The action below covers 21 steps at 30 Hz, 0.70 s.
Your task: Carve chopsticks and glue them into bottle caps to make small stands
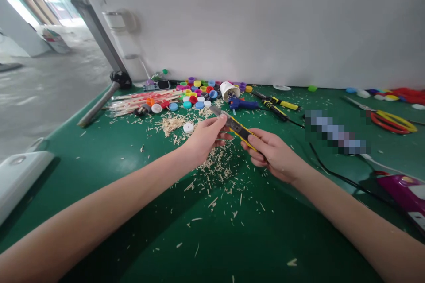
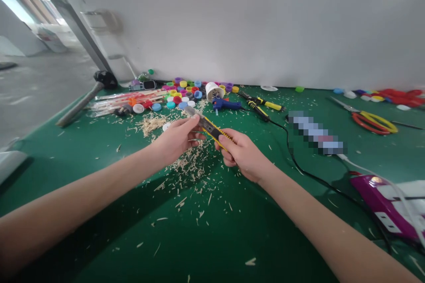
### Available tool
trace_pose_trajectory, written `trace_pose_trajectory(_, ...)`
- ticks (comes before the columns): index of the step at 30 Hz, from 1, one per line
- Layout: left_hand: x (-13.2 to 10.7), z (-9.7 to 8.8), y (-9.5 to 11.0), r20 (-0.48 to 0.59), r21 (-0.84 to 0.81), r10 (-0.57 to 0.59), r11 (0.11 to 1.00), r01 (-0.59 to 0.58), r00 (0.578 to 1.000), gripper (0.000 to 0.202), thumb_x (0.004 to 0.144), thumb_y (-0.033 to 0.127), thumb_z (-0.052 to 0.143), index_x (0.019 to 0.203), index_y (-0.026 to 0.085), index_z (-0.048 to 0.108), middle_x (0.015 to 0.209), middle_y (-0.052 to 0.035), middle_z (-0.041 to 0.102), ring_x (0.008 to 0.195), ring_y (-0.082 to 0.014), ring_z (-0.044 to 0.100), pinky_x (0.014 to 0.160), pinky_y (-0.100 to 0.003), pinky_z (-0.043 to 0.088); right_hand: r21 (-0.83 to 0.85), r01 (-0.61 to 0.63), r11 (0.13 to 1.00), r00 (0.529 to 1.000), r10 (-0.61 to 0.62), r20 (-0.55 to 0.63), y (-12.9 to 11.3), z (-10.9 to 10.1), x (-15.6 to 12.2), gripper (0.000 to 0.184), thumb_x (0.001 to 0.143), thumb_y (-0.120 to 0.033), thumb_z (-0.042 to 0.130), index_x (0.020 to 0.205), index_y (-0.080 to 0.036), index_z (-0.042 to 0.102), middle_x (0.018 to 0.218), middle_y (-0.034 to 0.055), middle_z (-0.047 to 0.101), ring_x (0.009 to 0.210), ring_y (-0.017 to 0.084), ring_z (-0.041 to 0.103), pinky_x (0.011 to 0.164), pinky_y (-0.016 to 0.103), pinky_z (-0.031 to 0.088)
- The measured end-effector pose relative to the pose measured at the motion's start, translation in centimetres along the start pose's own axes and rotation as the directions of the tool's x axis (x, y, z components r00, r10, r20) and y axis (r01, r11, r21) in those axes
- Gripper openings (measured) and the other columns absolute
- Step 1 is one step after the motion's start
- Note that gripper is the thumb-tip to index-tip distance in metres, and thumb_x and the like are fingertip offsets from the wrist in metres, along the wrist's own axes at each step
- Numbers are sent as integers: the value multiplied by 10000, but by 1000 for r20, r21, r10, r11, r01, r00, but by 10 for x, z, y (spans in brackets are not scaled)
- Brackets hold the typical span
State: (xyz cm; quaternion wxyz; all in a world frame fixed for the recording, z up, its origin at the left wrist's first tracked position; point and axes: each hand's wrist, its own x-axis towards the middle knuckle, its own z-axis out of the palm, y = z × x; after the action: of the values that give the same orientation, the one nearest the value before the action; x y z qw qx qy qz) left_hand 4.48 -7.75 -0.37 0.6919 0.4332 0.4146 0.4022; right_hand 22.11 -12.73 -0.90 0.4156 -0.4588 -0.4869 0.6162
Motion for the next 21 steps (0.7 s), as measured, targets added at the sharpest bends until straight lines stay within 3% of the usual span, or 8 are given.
trace_pose_trajectory(8,-1,-4,-3,26,9,-3,1000,3,1000,297,872,437,588,959,158,642,1001,-78,647,705,-91,593,569,-212,430,-4,-16,1000,999,16,-31,4,1,0,202,883,-377,581,834,-199,499,707,-45,499,424,8,249,383,198,164)
trace_pose_trajectory(11,-1,-6,-6,59,39,15,999,-17,998,325,856,467,599,972,168,653,1007,-76,655,723,-94,592,584,-215,435,-14,-50,999,999,50,-4,2,0,0,255,850,-433,609,826,-202,501,728,-35,531,439,23,338,385,193,246)
trace_pose_trajectory(15,-5,-4,-6,114,160,47,985,-65,992,345,857,499,577,945,180,675,980,-70,671,750,-107,595,619,-227,437,-180,-58,982,997,49,-54,1,3,-1,389,819,-583,582,823,-197,532,707,-9,582,448,66,473,390,219,341)
trace_pose_trajectory(18,-10,1,-5,168,245,71,963,-111,983,321,872,471,559,879,173,679,876,-65,673,759,-124,603,621,-238,420,-300,-74,951,992,40,-117,2,6,-2,429,833,-616,541,791,-190,534,564,-32,518,389,61,424,365,214,292)
trace_pose_trajectory(21,-13,4,-4,188,231,74,966,-117,979,312,883,456,544,869,169,666,851,-65,672,775,-136,623,618,-242,406,-241,-88,966,994,71,-78,2,8,-3,366,871,-555,530,800,-197,513,538,-62,447,382,41,338,363,204,248)
